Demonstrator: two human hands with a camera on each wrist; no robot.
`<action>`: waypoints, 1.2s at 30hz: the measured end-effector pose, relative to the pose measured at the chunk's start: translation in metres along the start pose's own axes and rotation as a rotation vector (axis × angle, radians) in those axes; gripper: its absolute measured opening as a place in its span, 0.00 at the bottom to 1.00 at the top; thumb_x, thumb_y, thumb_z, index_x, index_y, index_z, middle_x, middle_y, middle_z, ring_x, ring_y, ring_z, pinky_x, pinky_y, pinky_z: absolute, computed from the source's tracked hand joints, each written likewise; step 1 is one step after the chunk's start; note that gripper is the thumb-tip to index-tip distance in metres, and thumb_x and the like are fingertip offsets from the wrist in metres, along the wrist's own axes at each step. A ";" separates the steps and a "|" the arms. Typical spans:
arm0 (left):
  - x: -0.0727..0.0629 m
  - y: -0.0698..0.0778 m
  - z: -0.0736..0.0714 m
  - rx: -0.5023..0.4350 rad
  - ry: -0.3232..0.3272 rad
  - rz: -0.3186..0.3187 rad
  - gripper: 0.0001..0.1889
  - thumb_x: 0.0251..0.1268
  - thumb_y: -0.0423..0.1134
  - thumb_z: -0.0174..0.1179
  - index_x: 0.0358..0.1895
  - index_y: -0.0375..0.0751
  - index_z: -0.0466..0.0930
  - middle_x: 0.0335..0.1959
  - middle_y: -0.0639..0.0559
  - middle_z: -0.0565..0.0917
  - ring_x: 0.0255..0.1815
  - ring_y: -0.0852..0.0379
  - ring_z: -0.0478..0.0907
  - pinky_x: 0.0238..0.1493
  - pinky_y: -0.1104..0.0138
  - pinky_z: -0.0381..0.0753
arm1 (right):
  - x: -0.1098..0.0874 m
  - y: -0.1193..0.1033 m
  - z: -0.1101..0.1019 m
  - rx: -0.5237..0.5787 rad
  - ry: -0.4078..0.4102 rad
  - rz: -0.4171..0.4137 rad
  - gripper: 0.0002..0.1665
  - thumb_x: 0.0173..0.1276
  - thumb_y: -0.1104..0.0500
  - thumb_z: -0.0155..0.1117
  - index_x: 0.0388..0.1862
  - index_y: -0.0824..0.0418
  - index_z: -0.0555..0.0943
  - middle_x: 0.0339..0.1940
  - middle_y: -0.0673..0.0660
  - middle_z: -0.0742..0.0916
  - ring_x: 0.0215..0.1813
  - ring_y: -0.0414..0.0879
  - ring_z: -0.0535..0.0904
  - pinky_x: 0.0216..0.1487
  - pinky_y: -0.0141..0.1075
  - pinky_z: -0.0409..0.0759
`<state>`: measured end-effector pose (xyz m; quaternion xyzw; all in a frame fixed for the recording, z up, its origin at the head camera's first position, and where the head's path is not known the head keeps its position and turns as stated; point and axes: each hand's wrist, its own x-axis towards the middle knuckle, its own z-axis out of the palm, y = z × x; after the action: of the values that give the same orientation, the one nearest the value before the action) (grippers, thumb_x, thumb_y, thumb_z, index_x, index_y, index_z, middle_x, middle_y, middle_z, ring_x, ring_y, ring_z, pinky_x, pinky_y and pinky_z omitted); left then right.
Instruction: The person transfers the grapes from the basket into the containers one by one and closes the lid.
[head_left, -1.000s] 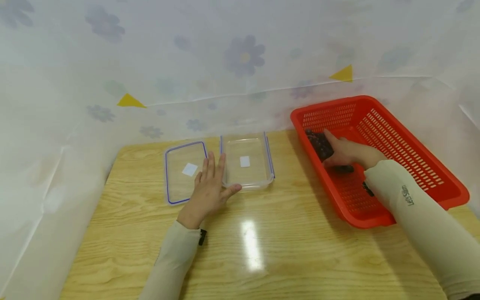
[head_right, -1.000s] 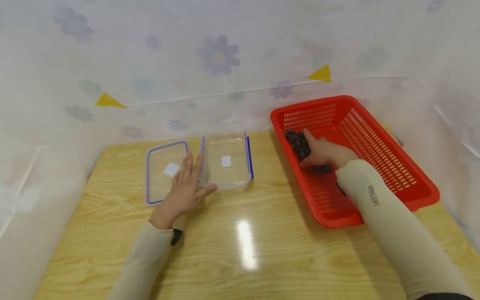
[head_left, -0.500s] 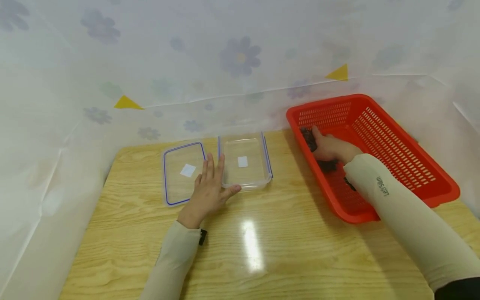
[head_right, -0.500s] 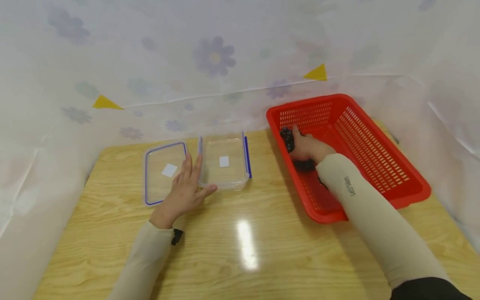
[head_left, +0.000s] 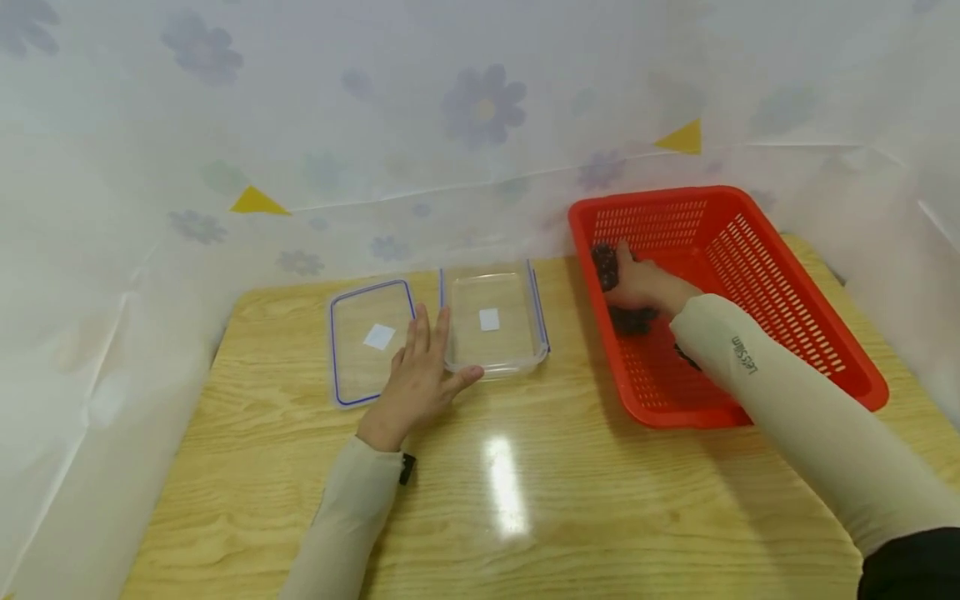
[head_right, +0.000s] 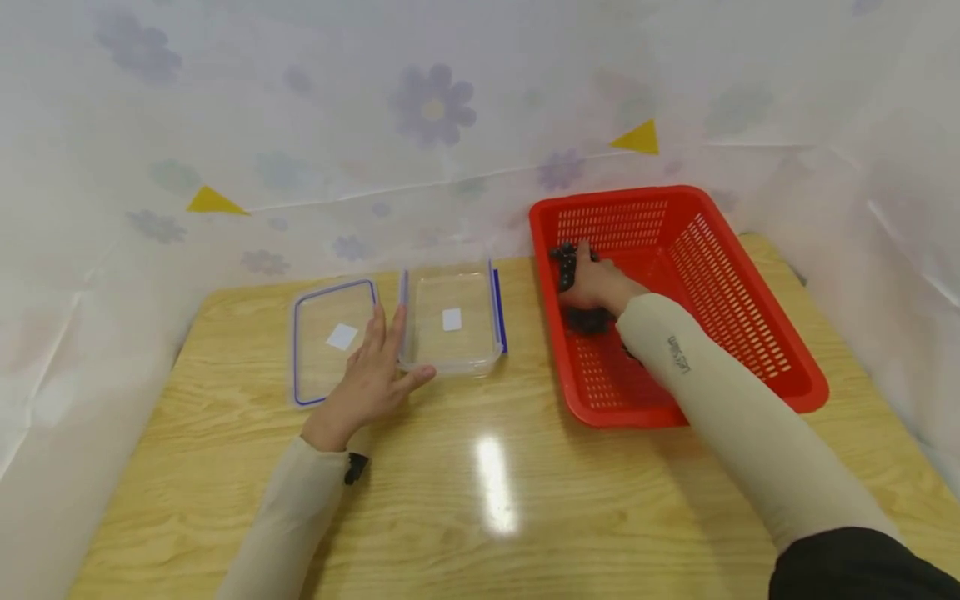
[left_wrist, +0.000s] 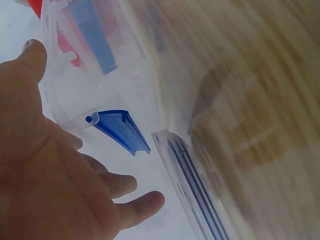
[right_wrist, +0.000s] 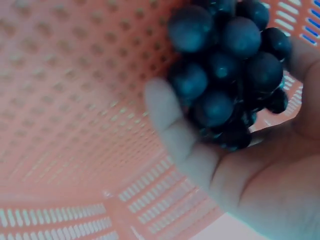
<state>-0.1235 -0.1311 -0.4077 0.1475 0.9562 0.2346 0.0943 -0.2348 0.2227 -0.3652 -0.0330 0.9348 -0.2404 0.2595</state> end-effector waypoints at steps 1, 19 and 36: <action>0.001 0.000 0.000 -0.001 0.001 0.002 0.54 0.71 0.69 0.50 0.82 0.49 0.24 0.80 0.33 0.24 0.80 0.34 0.29 0.72 0.35 0.47 | 0.001 0.003 0.000 -0.011 0.000 -0.020 0.68 0.69 0.45 0.63 0.79 0.67 0.22 0.70 0.87 0.57 0.63 0.75 0.67 0.48 0.58 0.80; -0.002 -0.003 -0.004 -0.052 -0.019 -0.010 0.55 0.70 0.67 0.53 0.82 0.49 0.24 0.79 0.35 0.22 0.80 0.34 0.30 0.72 0.35 0.48 | -0.018 0.050 0.000 -0.223 0.068 -0.259 0.74 0.63 0.45 0.76 0.83 0.53 0.28 0.75 0.84 0.46 0.54 0.79 0.75 0.50 0.63 0.76; 0.015 -0.004 -0.005 -0.063 -0.027 0.017 0.53 0.72 0.67 0.52 0.82 0.54 0.23 0.81 0.42 0.23 0.80 0.37 0.34 0.70 0.34 0.53 | -0.016 0.061 0.018 -0.241 0.146 -0.381 0.62 0.69 0.59 0.70 0.85 0.53 0.36 0.70 0.80 0.58 0.57 0.75 0.74 0.55 0.67 0.72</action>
<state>-0.1401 -0.1314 -0.4073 0.1557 0.9457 0.2636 0.1096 -0.2085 0.2721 -0.3995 -0.2222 0.9498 -0.1734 0.1355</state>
